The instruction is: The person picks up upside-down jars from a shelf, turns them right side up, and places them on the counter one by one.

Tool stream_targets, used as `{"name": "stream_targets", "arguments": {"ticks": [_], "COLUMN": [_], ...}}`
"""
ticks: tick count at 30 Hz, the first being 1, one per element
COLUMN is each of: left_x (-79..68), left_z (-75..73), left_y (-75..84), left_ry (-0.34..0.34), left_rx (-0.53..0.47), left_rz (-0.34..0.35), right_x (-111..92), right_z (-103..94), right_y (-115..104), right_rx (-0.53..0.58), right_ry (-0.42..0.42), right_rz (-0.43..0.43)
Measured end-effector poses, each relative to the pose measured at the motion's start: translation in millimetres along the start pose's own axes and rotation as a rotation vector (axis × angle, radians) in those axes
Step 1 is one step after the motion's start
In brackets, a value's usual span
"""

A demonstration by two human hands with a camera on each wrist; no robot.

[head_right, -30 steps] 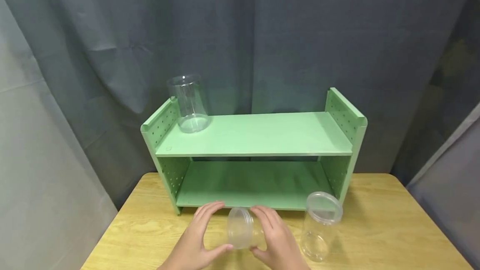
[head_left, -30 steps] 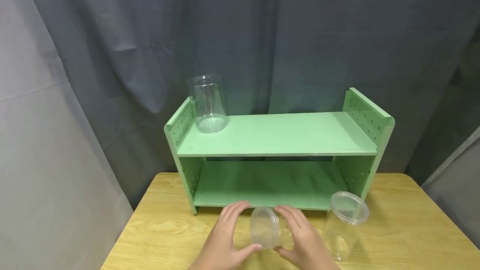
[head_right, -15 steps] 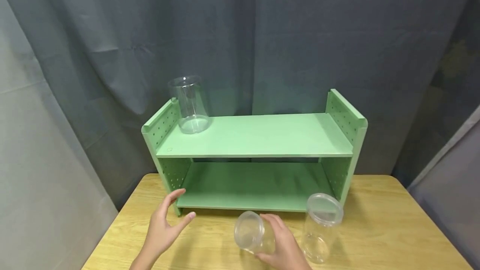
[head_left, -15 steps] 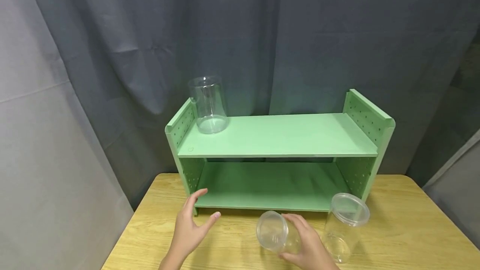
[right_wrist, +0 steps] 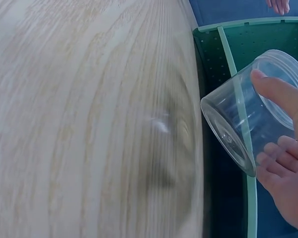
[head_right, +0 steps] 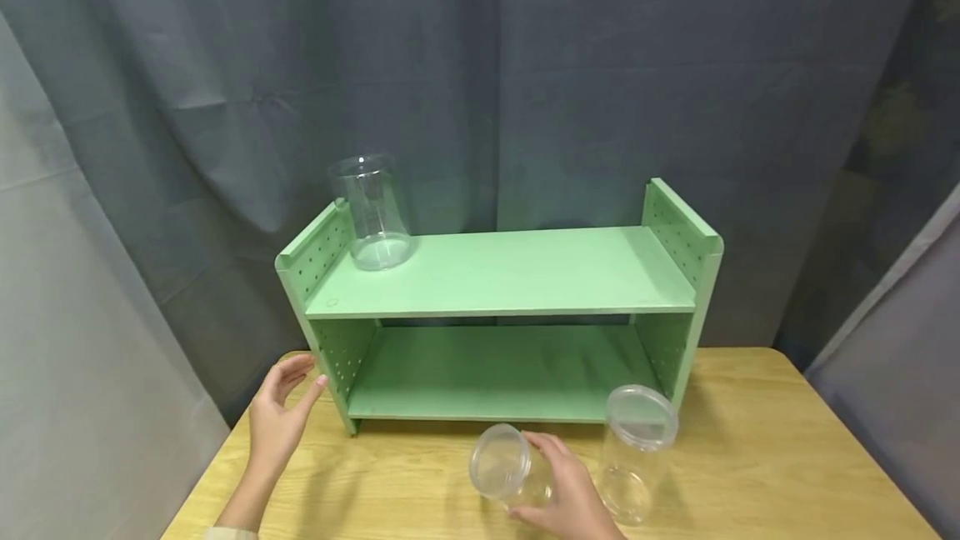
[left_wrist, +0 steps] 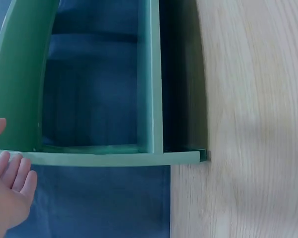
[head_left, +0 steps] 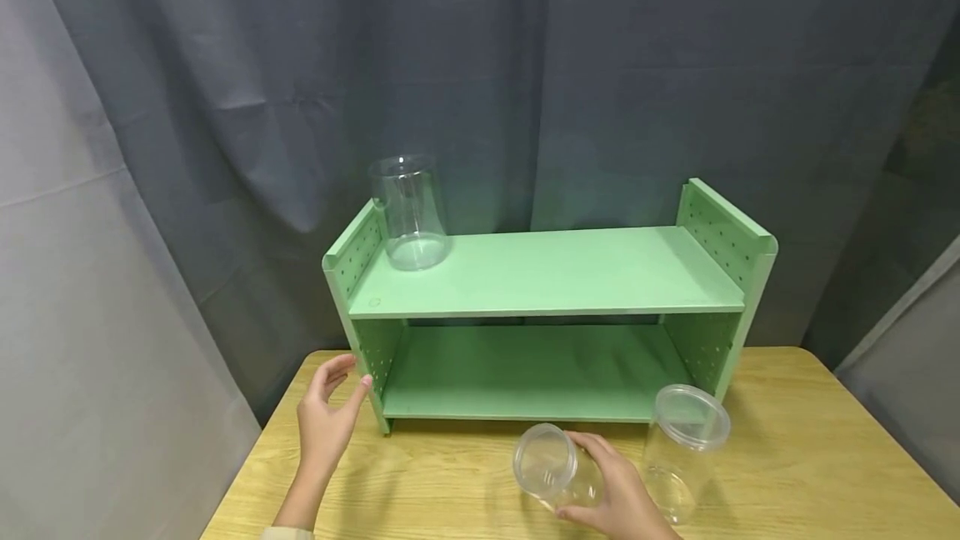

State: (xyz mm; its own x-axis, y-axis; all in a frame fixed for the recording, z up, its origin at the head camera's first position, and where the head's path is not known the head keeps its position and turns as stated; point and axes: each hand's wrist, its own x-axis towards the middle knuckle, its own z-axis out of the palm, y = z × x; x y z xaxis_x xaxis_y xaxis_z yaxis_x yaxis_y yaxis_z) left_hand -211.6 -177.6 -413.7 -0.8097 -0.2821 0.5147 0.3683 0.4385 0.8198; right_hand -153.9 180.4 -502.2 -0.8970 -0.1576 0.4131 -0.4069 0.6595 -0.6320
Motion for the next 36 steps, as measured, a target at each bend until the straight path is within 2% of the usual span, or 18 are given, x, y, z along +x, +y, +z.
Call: {"name": "stream_targets", "arguments": {"ticks": [5,10,16,21,26,31,36], "left_x": [17.1,33.8,42.1,46.5,49.8,49.5,47.8], "left_z": [-2.2,-4.2,-5.0,-4.7,-5.4,-6.4,-6.3], "left_y": [-8.3,-13.2,-19.1,-20.6,-21.0,-22.7,-25.1], "left_ry": [0.041,0.021,-0.030,-0.036,-0.063,-0.097,-0.138], "left_rx": [-0.136,-0.254,-0.193,-0.156,-0.126,-0.095,-0.092], "left_rz": [-0.048,-0.144,-0.243,-0.256,-0.287,-0.328,-0.371], "right_x": [-2,-4,-6,-7,-5,0,0], "right_z": [3.9,6.1,8.7,11.4,13.6,16.9,19.0], "right_y": [6,10,12,14,16,16,15], "right_rx": [-0.009,0.001,-0.005,-0.004,0.044,0.091,0.095], "right_ry": [-0.028,-0.045,-0.037,-0.012,0.008,-0.010,-0.026], "right_rz": [0.006,-0.031,-0.057,-0.094,-0.133,-0.179,-0.176]}}
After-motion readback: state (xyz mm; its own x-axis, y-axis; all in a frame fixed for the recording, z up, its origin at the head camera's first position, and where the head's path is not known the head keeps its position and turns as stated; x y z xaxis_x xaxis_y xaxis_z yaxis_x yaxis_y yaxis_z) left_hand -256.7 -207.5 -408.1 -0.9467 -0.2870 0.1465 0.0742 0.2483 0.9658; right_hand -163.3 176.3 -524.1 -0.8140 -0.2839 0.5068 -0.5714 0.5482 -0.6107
